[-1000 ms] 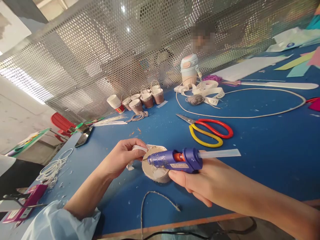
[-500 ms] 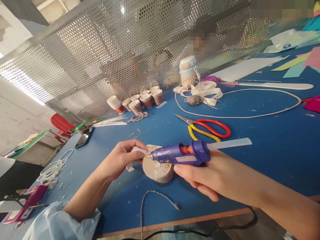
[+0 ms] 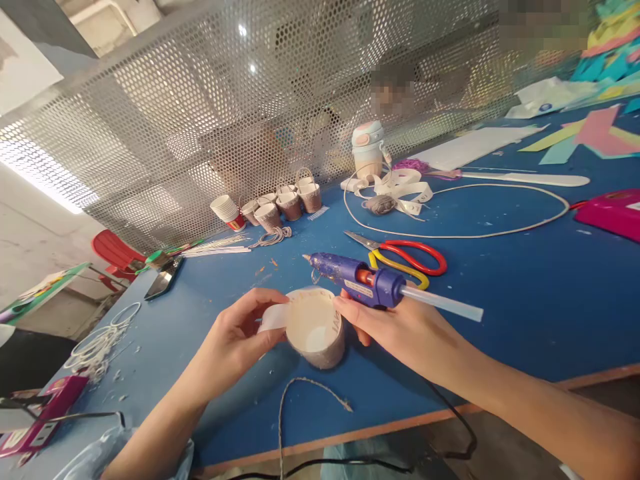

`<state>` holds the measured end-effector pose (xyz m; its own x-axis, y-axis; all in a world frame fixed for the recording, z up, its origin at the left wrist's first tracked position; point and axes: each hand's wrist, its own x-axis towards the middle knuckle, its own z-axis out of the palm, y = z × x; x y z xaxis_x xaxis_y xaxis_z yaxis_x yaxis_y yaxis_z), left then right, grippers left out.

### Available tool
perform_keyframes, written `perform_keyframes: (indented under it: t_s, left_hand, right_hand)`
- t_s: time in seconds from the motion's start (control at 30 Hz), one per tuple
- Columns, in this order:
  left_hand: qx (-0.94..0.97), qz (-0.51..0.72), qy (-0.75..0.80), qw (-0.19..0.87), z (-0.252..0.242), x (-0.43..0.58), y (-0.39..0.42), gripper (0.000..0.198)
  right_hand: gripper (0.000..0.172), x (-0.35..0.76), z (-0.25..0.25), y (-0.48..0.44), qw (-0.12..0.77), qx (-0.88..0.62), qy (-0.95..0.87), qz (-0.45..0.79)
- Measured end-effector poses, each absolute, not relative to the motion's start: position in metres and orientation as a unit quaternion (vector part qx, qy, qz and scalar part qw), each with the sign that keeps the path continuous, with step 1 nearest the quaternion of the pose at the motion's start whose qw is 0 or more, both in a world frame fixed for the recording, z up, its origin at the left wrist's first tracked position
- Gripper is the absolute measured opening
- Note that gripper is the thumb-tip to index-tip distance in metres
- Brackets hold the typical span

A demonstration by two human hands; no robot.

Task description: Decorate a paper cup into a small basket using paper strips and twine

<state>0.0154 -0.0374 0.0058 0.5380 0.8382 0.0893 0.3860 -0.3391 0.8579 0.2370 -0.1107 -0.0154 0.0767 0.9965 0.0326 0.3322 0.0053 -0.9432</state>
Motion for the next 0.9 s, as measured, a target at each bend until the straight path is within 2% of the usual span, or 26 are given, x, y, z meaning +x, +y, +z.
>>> perform_keyframes:
  t_s: [0.1,0.3,0.53,0.73,0.9]
  left_hand:
    - [0.79,0.262,0.386,0.398,0.004,0.012,-0.041,0.025]
    - [0.781,0.261,0.392,0.41,0.006,0.015,-0.038,0.024]
    - [0.746,0.251,0.4,0.469,0.005,0.015,-0.034,0.025]
    - [0.755,0.238,0.388,0.473,0.009,0.007,-0.04,0.04]
    - [0.735,0.264,0.417,0.466,0.008,0.012,-0.04,0.035]
  right_hand:
    - [0.023,0.235,-0.019,-0.109,0.476,-0.581,-0.553,0.362]
    - [0.024,0.239,-0.013,-0.093,0.481,-0.543,-0.586,0.361]
    - [0.018,0.232,0.012,-0.067,0.33,-0.565,-0.665,0.359]
    - [0.015,0.217,0.005,-0.074,0.377,-0.59,-0.647,0.301]
    - [0.013,0.215,-0.003,-0.078,0.397,-0.595,-0.644,0.273]
